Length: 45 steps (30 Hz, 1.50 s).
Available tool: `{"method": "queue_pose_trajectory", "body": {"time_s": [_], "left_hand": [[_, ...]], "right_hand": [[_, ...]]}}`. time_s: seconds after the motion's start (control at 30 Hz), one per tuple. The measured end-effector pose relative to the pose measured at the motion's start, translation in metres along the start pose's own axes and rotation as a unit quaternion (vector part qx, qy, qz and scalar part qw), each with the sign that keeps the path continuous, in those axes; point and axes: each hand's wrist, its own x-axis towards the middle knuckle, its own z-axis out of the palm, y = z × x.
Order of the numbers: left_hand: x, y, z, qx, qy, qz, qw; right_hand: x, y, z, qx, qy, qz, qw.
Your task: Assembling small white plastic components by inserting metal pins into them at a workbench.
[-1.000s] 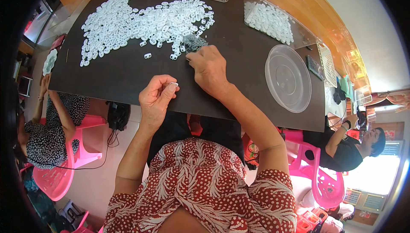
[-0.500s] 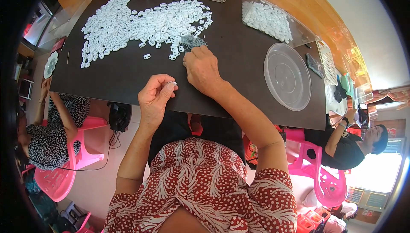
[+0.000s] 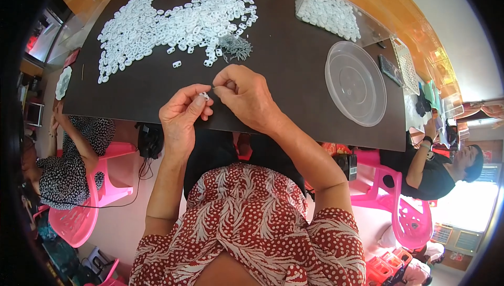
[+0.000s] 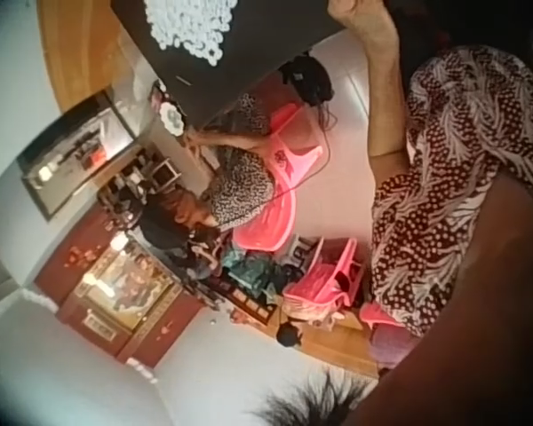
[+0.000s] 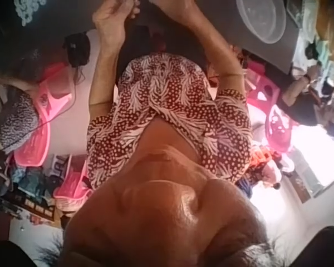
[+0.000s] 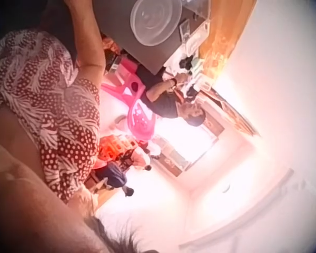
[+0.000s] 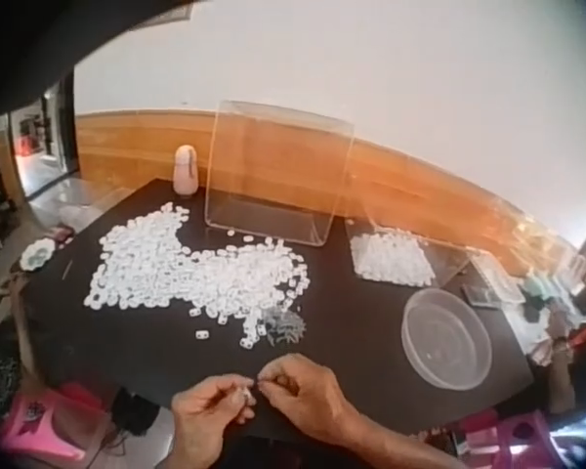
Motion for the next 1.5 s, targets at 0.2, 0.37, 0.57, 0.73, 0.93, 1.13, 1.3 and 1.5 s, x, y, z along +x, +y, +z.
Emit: {"method": "queue_pose_trajectory", "body": {"time_s": [0.2, 0.37, 0.57, 0.73, 0.93, 1.13, 1.3, 1.5], "left_hand": [[-0.007, -0.001, 0.001, 0.011, 0.016, 0.015, 1.000], [-0.011, -0.002, 0.003, 0.042, 0.031, 0.034, 0.998], [-0.014, -0.004, 0.002, 0.132, 0.027, 0.071, 0.988], [-0.015, -0.002, 0.001, 0.142, 0.031, 0.075, 0.987], [-0.016, 0.000, 0.000, 0.167, 0.030, 0.079, 0.982], [-0.018, 0.001, -0.002, 0.216, 0.028, 0.109, 0.970], [-0.019, -0.001, 0.000, 0.239, 0.031, 0.123, 0.963], [-0.018, -0.001, -0.002, 0.201, 0.035, 0.112, 0.973]], "right_hand": [[-0.007, -0.008, 0.000, 0.087, -0.029, 0.007, 0.996], [-0.011, -0.008, 0.002, 0.082, -0.034, 0.022, 0.996], [-0.012, -0.008, 0.007, 0.081, -0.012, -0.034, 0.996], [-0.014, -0.012, 0.003, 0.056, -0.039, 0.000, 0.998], [-0.014, -0.014, 0.006, 0.044, -0.038, 0.004, 0.998], [-0.014, -0.013, 0.008, 0.042, -0.052, 0.000, 0.998], [-0.014, -0.011, 0.012, 0.094, -0.054, 0.040, 0.993], [-0.014, -0.012, 0.016, 0.164, -0.033, 0.070, 0.983]]}}
